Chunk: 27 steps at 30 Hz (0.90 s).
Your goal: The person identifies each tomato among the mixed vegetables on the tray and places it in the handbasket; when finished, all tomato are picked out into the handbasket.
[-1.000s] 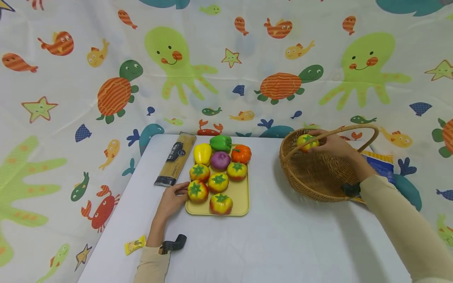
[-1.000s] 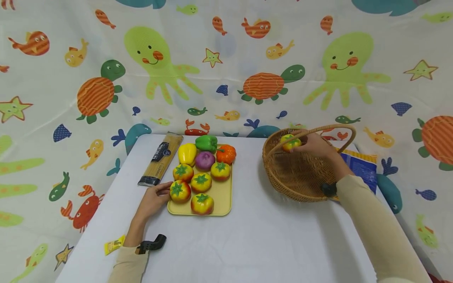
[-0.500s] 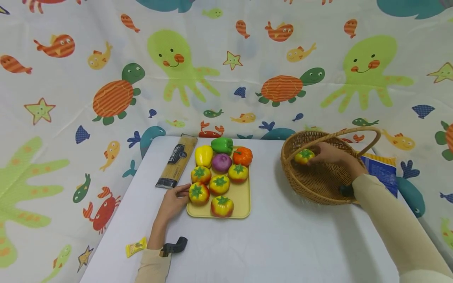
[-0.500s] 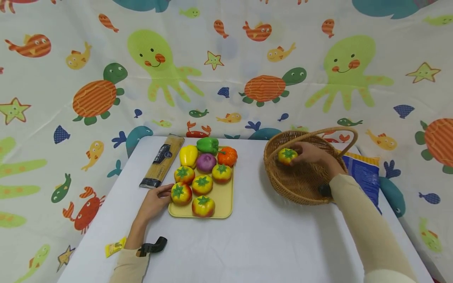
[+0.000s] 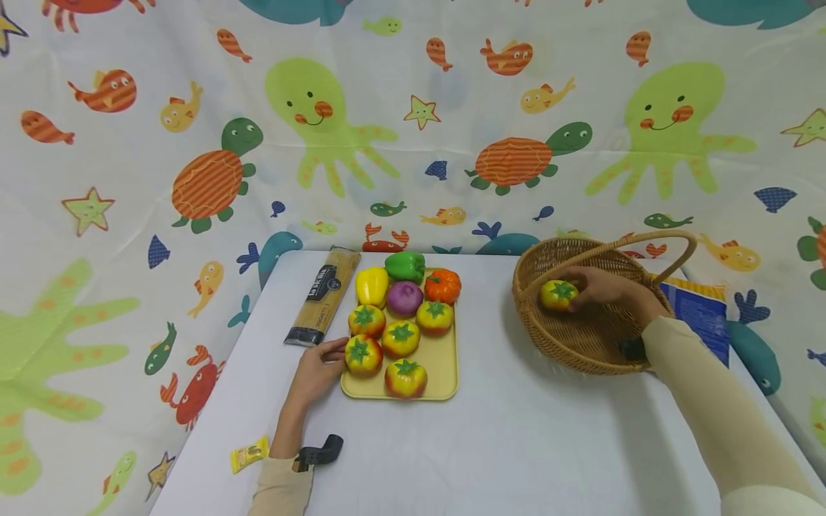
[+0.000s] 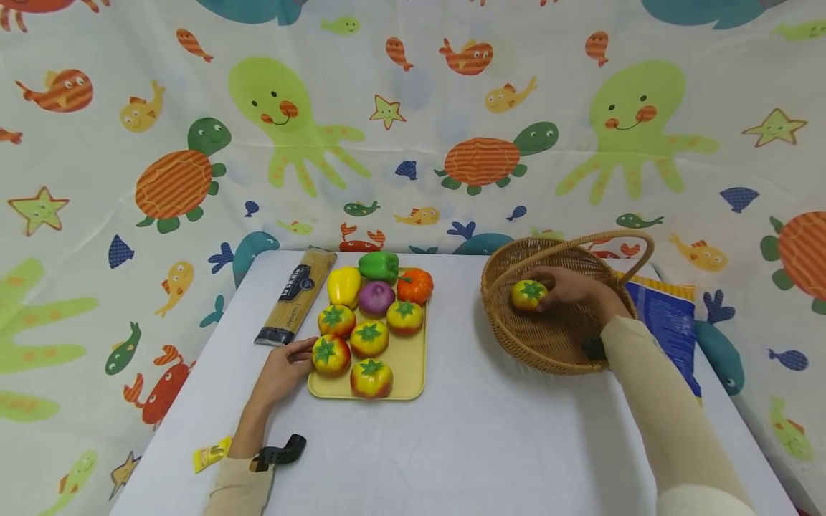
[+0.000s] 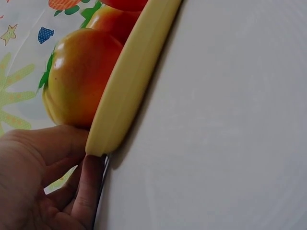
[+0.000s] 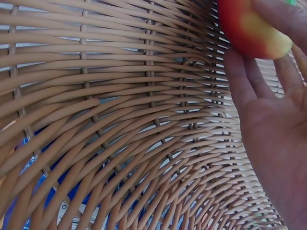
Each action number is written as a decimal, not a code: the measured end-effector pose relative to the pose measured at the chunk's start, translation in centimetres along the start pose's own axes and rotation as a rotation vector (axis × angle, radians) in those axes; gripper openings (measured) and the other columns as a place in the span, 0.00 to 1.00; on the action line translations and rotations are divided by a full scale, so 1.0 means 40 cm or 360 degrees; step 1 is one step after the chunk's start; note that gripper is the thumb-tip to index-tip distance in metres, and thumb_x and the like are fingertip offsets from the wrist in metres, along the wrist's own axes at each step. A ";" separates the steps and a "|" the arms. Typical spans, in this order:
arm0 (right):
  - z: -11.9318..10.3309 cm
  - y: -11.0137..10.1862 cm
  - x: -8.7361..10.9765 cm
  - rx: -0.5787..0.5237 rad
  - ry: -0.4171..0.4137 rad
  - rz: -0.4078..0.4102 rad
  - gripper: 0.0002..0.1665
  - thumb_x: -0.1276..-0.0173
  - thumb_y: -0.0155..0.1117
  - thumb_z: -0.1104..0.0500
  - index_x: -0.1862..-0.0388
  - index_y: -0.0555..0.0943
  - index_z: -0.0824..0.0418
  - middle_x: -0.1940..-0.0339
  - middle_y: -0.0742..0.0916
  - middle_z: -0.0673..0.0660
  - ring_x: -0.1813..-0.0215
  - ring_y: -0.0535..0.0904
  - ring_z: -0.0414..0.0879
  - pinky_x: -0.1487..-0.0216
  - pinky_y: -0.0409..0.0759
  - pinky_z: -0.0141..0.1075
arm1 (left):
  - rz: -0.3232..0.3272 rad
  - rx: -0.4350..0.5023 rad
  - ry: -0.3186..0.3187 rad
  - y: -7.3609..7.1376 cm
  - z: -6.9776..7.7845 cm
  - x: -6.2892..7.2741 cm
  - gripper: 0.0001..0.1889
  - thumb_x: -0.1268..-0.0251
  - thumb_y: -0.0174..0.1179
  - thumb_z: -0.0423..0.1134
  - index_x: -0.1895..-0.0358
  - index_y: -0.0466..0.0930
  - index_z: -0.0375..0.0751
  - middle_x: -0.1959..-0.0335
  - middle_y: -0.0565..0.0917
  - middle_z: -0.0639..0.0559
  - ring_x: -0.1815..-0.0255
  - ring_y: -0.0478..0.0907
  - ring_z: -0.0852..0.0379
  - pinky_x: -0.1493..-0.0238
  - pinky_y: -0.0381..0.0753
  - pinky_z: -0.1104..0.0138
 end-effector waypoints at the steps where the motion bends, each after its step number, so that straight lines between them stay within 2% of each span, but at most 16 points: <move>1: 0.001 -0.002 0.000 -0.0008 0.0000 -0.0009 0.43 0.41 0.75 0.63 0.29 0.67 0.63 0.36 0.73 0.67 0.37 0.69 0.63 0.37 0.68 0.57 | 0.0000 -0.0005 0.0007 0.001 0.001 0.000 0.24 0.36 0.65 0.34 0.36 0.77 0.36 0.48 0.83 0.44 0.50 0.80 0.50 0.48 0.80 0.61; 15: 0.001 -0.015 -0.001 -0.0013 0.0013 -0.0048 0.41 0.41 0.74 0.64 0.30 0.68 0.64 0.34 0.71 0.69 0.34 0.64 0.65 0.34 0.61 0.62 | 0.0029 -0.0010 0.0006 0.012 0.000 -0.003 0.24 0.36 0.65 0.34 0.36 0.77 0.37 0.48 0.83 0.45 0.50 0.80 0.51 0.49 0.80 0.62; 27: 0.008 -0.026 -0.012 0.0000 0.0038 -0.0061 0.40 0.43 0.75 0.64 0.31 0.71 0.61 0.33 0.72 0.66 0.34 0.64 0.64 0.34 0.59 0.65 | 0.0041 0.0007 0.0008 0.018 0.003 -0.001 0.23 0.36 0.64 0.33 0.37 0.77 0.37 0.48 0.83 0.45 0.50 0.80 0.52 0.49 0.80 0.61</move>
Point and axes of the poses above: each hand's wrist, its own x-axis away from the middle knuckle, its own y-axis out of the palm, z = x × y, the point moved 2 cm from there along -x, towards the middle knuckle
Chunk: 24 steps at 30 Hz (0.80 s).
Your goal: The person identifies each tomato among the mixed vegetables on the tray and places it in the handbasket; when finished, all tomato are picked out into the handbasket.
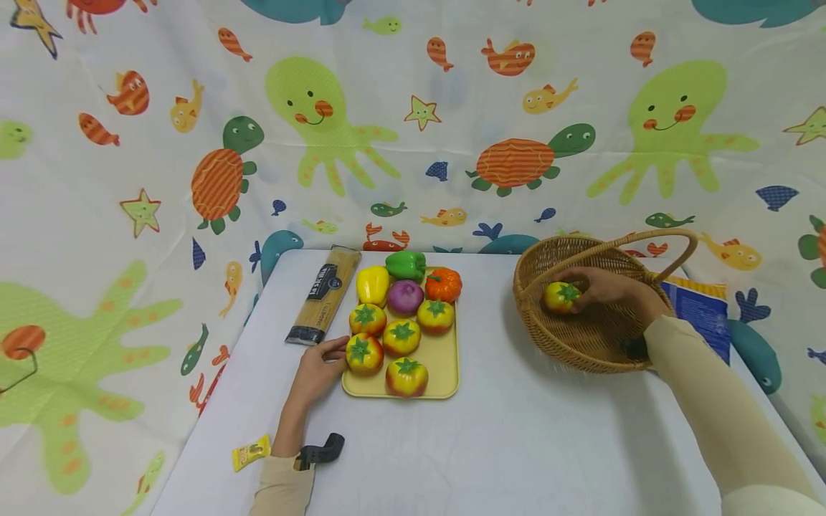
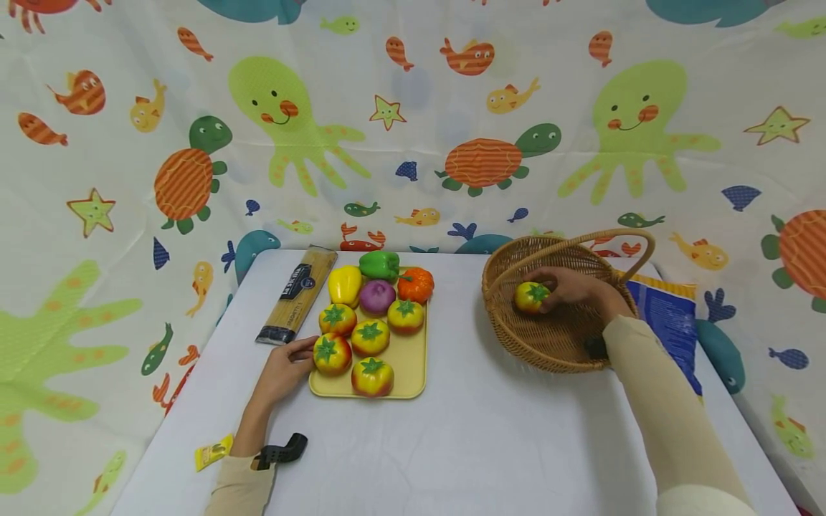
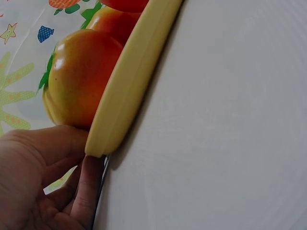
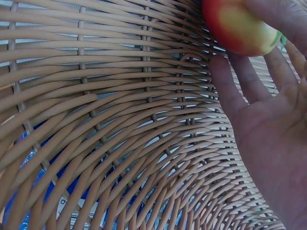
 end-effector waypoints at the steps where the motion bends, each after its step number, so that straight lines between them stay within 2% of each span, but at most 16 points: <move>1: 0.000 0.000 0.001 -0.0003 0.0002 0.0000 0.40 0.43 0.75 0.64 0.31 0.71 0.61 0.33 0.72 0.66 0.34 0.64 0.65 0.34 0.59 0.65 | 0.0000 0.0000 -0.0001 0.000 0.000 0.001 0.23 0.36 0.64 0.34 0.37 0.77 0.37 0.48 0.83 0.45 0.50 0.80 0.52 0.49 0.80 0.60; 10: -0.010 -0.003 0.012 0.0009 -0.0063 -0.0027 0.40 0.42 0.75 0.65 0.31 0.70 0.65 0.32 0.71 0.69 0.29 0.59 0.69 0.32 0.54 0.66 | -0.0013 0.0007 -0.0007 0.002 0.000 0.002 0.24 0.36 0.64 0.34 0.36 0.77 0.38 0.48 0.83 0.46 0.50 0.80 0.52 0.48 0.80 0.59; 17: -0.042 -0.021 0.030 -0.0042 -0.0075 -0.0066 0.42 0.41 0.75 0.63 0.29 0.67 0.66 0.30 0.70 0.68 0.28 0.60 0.69 0.32 0.60 0.62 | -0.0017 -0.0001 -0.0002 0.000 0.002 -0.001 0.24 0.36 0.64 0.33 0.36 0.77 0.37 0.48 0.83 0.45 0.50 0.80 0.51 0.49 0.80 0.60; 20: -0.068 -0.033 0.042 -0.0017 -0.0095 0.0001 0.41 0.40 0.75 0.61 0.30 0.68 0.64 0.30 0.71 0.66 0.28 0.62 0.65 0.32 0.62 0.60 | -0.0012 -0.0003 0.0005 -0.001 0.004 -0.001 0.24 0.36 0.64 0.33 0.37 0.77 0.36 0.48 0.83 0.45 0.50 0.80 0.51 0.49 0.80 0.61; 24: -0.117 -0.047 0.071 0.0093 -0.0141 0.0186 0.35 0.37 0.73 0.58 0.32 0.72 0.60 0.32 0.74 0.63 0.31 0.66 0.63 0.35 0.64 0.61 | -0.0005 0.0000 0.0000 -0.001 0.007 0.000 0.24 0.37 0.65 0.33 0.37 0.77 0.36 0.49 0.83 0.45 0.50 0.80 0.51 0.49 0.80 0.61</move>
Point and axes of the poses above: each hand's wrist, its own x-axis away from the middle knuckle, its own y-axis out of the palm, z = x × y, the point moved 2 cm from there along -x, towards the middle knuckle
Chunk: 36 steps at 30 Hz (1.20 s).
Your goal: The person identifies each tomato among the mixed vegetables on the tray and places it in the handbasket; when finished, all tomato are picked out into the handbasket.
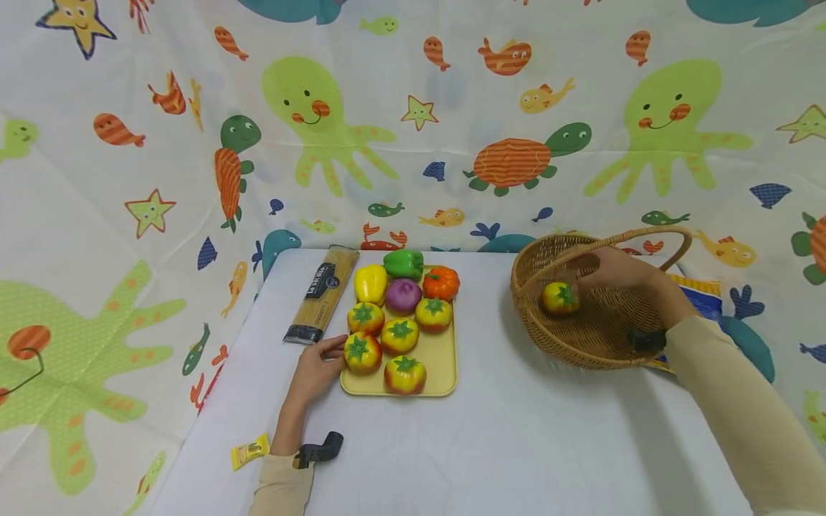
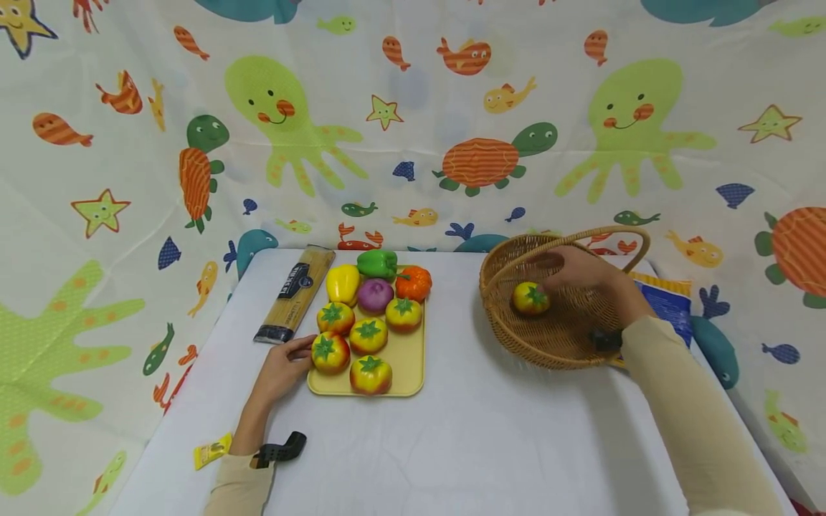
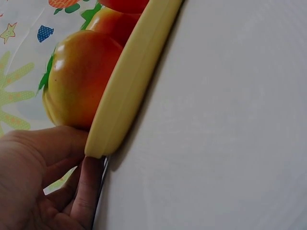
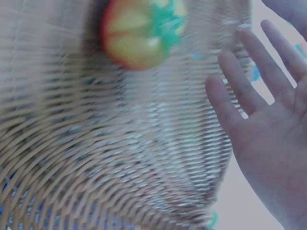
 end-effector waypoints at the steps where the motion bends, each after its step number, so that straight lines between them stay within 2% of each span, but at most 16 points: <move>1: -0.014 -0.004 0.008 0.0024 0.0002 0.0043 0.34 0.36 0.72 0.57 0.32 0.73 0.57 0.33 0.75 0.62 0.32 0.67 0.62 0.36 0.64 0.62 | -0.0001 0.0001 0.0001 0.000 0.000 0.000 0.24 0.37 0.65 0.32 0.37 0.77 0.36 0.49 0.83 0.45 0.50 0.80 0.51 0.49 0.80 0.61; 6: -0.082 -0.016 0.060 0.0064 0.0094 0.0176 0.31 0.35 0.71 0.48 0.34 0.75 0.46 0.34 0.75 0.57 0.32 0.66 0.60 0.37 0.62 0.65 | -0.0001 0.0008 -0.0004 -0.001 -0.002 -0.001 0.24 0.37 0.65 0.33 0.37 0.77 0.37 0.50 0.83 0.45 0.51 0.80 0.52 0.50 0.80 0.63; 9: -0.105 -0.015 0.083 0.0027 0.0057 0.0203 0.31 0.34 0.70 0.49 0.33 0.74 0.50 0.34 0.77 0.58 0.31 0.66 0.59 0.36 0.63 0.63 | -0.0003 0.0018 -0.0013 -0.001 -0.006 0.000 0.24 0.36 0.65 0.33 0.37 0.77 0.37 0.49 0.83 0.45 0.50 0.80 0.52 0.50 0.80 0.64; 13: -0.129 -0.002 0.120 0.0065 -0.0057 0.0276 0.29 0.32 0.68 0.53 0.34 0.75 0.56 0.37 0.80 0.59 0.36 0.73 0.56 0.40 0.74 0.44 | 0.0003 0.0012 -0.0020 -0.003 -0.005 0.002 0.24 0.36 0.64 0.33 0.36 0.77 0.37 0.49 0.83 0.45 0.50 0.80 0.52 0.50 0.80 0.63; 16: -0.152 0.023 0.159 0.0022 -0.0171 0.0317 0.26 0.32 0.68 0.58 0.36 0.77 0.58 0.40 0.82 0.58 0.42 0.79 0.51 0.48 0.78 0.31 | -0.0001 0.0004 -0.0015 -0.003 -0.004 0.001 0.24 0.36 0.64 0.34 0.36 0.77 0.38 0.49 0.83 0.45 0.50 0.80 0.52 0.49 0.80 0.62; 20: -0.191 0.074 0.208 -0.0114 -0.0352 0.0285 0.27 0.36 0.68 0.66 0.37 0.77 0.59 0.41 0.82 0.57 0.43 0.79 0.45 0.49 0.79 0.30 | -0.0015 0.0003 0.0000 -0.001 -0.003 -0.002 0.24 0.35 0.64 0.34 0.36 0.76 0.37 0.48 0.83 0.45 0.50 0.80 0.52 0.49 0.80 0.61; 23: -0.225 0.121 0.225 -0.0162 -0.0465 0.0247 0.29 0.39 0.69 0.69 0.38 0.78 0.57 0.41 0.82 0.57 0.40 0.78 0.45 0.46 0.78 0.30 | -0.0015 0.0003 -0.0001 0.001 -0.002 -0.002 0.24 0.35 0.65 0.35 0.36 0.76 0.38 0.48 0.83 0.45 0.50 0.80 0.52 0.49 0.80 0.61; 27: -0.270 0.192 0.218 -0.0155 -0.0582 0.0197 0.32 0.42 0.72 0.68 0.38 0.78 0.56 0.41 0.82 0.54 0.39 0.77 0.48 0.43 0.77 0.34 | -0.0011 -0.0001 -0.0006 0.001 0.001 -0.001 0.24 0.35 0.64 0.35 0.36 0.77 0.38 0.47 0.83 0.46 0.50 0.80 0.53 0.49 0.80 0.61; 31: -0.301 0.271 0.182 -0.0164 -0.0647 0.0126 0.34 0.42 0.75 0.64 0.36 0.76 0.54 0.39 0.81 0.49 0.38 0.76 0.46 0.40 0.76 0.42 | -0.0010 0.0006 -0.0002 0.000 0.004 0.001 0.24 0.36 0.64 0.35 0.36 0.76 0.37 0.47 0.83 0.45 0.50 0.80 0.52 0.49 0.80 0.60; 36: -0.317 0.370 0.107 -0.0368 -0.0660 0.0022 0.36 0.40 0.75 0.60 0.33 0.74 0.54 0.36 0.79 0.48 0.35 0.74 0.48 0.37 0.73 0.43 | -0.0002 0.0008 0.0005 0.000 0.002 0.001 0.24 0.36 0.65 0.35 0.36 0.77 0.38 0.48 0.83 0.45 0.51 0.80 0.52 0.50 0.80 0.61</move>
Point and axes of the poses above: each hand's wrist, its own x-axis away from the middle knuckle, its own y-axis out of the palm, z = x × y, the point moved 2 cm from there along -x, towards the middle knuckle
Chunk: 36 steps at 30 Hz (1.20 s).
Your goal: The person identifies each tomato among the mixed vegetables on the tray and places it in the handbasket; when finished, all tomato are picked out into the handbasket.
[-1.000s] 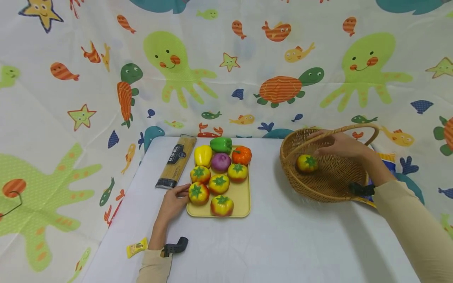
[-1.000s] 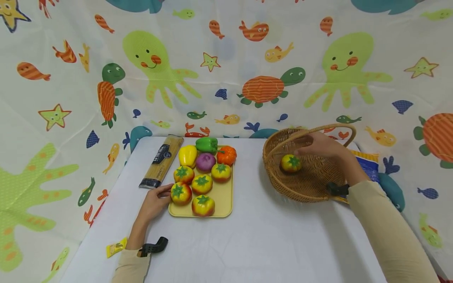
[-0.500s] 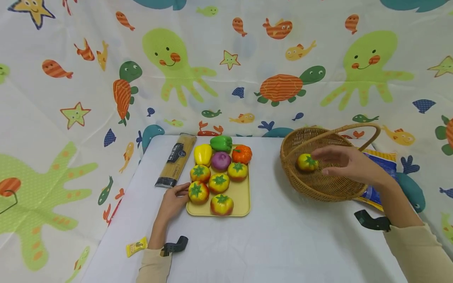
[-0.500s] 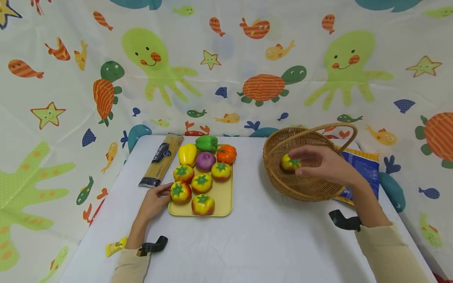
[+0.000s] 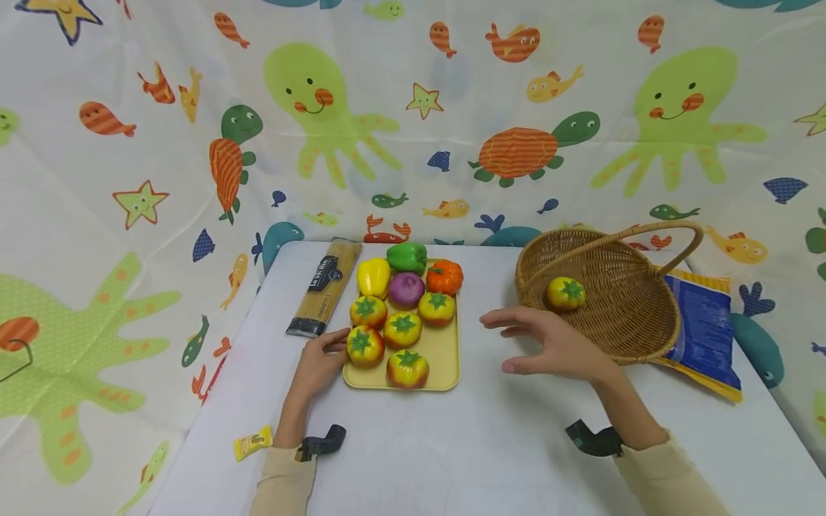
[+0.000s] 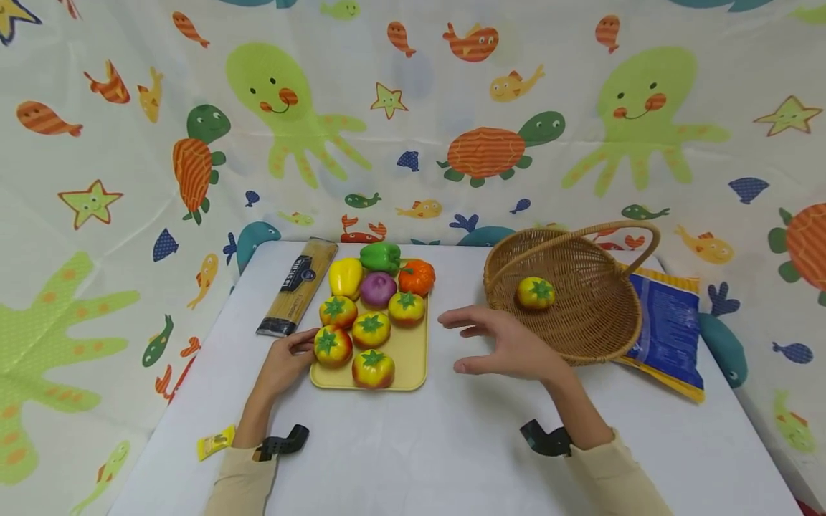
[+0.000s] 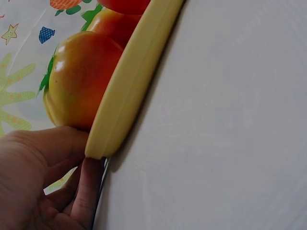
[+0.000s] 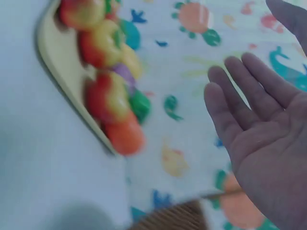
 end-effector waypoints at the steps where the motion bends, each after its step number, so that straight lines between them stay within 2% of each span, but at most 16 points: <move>1: 0.010 0.018 -0.015 -0.0041 0.0011 -0.0006 0.36 0.40 0.75 0.59 0.32 0.74 0.55 0.36 0.79 0.48 0.35 0.73 0.49 0.36 0.73 0.43 | 0.0002 0.0000 0.0003 0.000 0.000 -0.001 0.24 0.36 0.64 0.35 0.36 0.77 0.38 0.48 0.83 0.45 0.51 0.80 0.52 0.51 0.81 0.61; 8: 0.097 0.126 -0.123 -0.0151 0.0101 -0.0067 0.38 0.40 0.75 0.57 0.31 0.73 0.55 0.33 0.77 0.52 0.33 0.71 0.50 0.35 0.71 0.43 | 0.0021 0.0001 0.0015 0.001 -0.008 -0.010 0.24 0.36 0.65 0.34 0.36 0.77 0.38 0.49 0.83 0.45 0.51 0.80 0.52 0.51 0.81 0.63; 13: 0.142 0.186 -0.167 -0.0163 0.0168 -0.0137 0.39 0.41 0.76 0.52 0.32 0.73 0.57 0.34 0.77 0.59 0.33 0.71 0.54 0.35 0.72 0.45 | -0.0005 0.0014 0.0002 0.004 -0.006 -0.012 0.24 0.36 0.65 0.33 0.36 0.76 0.38 0.49 0.83 0.45 0.51 0.80 0.51 0.50 0.80 0.62; 18: 0.165 0.226 -0.188 -0.0066 0.0208 -0.0189 0.42 0.43 0.77 0.47 0.32 0.73 0.61 0.36 0.79 0.60 0.36 0.75 0.53 0.36 0.73 0.46 | -0.0008 0.0019 0.0009 0.005 -0.005 -0.010 0.24 0.36 0.64 0.32 0.36 0.77 0.37 0.49 0.83 0.44 0.51 0.80 0.51 0.51 0.80 0.63; 26: 0.171 0.258 -0.206 -0.0007 0.0262 -0.0202 0.41 0.44 0.78 0.46 0.34 0.75 0.59 0.39 0.81 0.53 0.38 0.76 0.48 0.38 0.74 0.44 | 0.0009 -0.0017 0.0017 0.003 -0.005 -0.008 0.24 0.36 0.64 0.33 0.36 0.77 0.36 0.49 0.83 0.44 0.51 0.80 0.51 0.51 0.81 0.63; 36: 0.202 0.295 -0.221 0.0022 0.0311 -0.0226 0.40 0.46 0.78 0.43 0.36 0.77 0.57 0.43 0.82 0.44 0.44 0.78 0.39 0.42 0.76 0.35 | 0.0008 -0.0016 -0.0010 0.002 -0.010 -0.004 0.24 0.36 0.64 0.33 0.36 0.77 0.38 0.48 0.82 0.46 0.50 0.80 0.52 0.49 0.80 0.60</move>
Point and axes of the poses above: each hand's wrist, its own x-axis away from the middle knuckle, its own y-axis out of the palm, z = x × y, the point moved 2 cm from there along -x, towards the middle knuckle
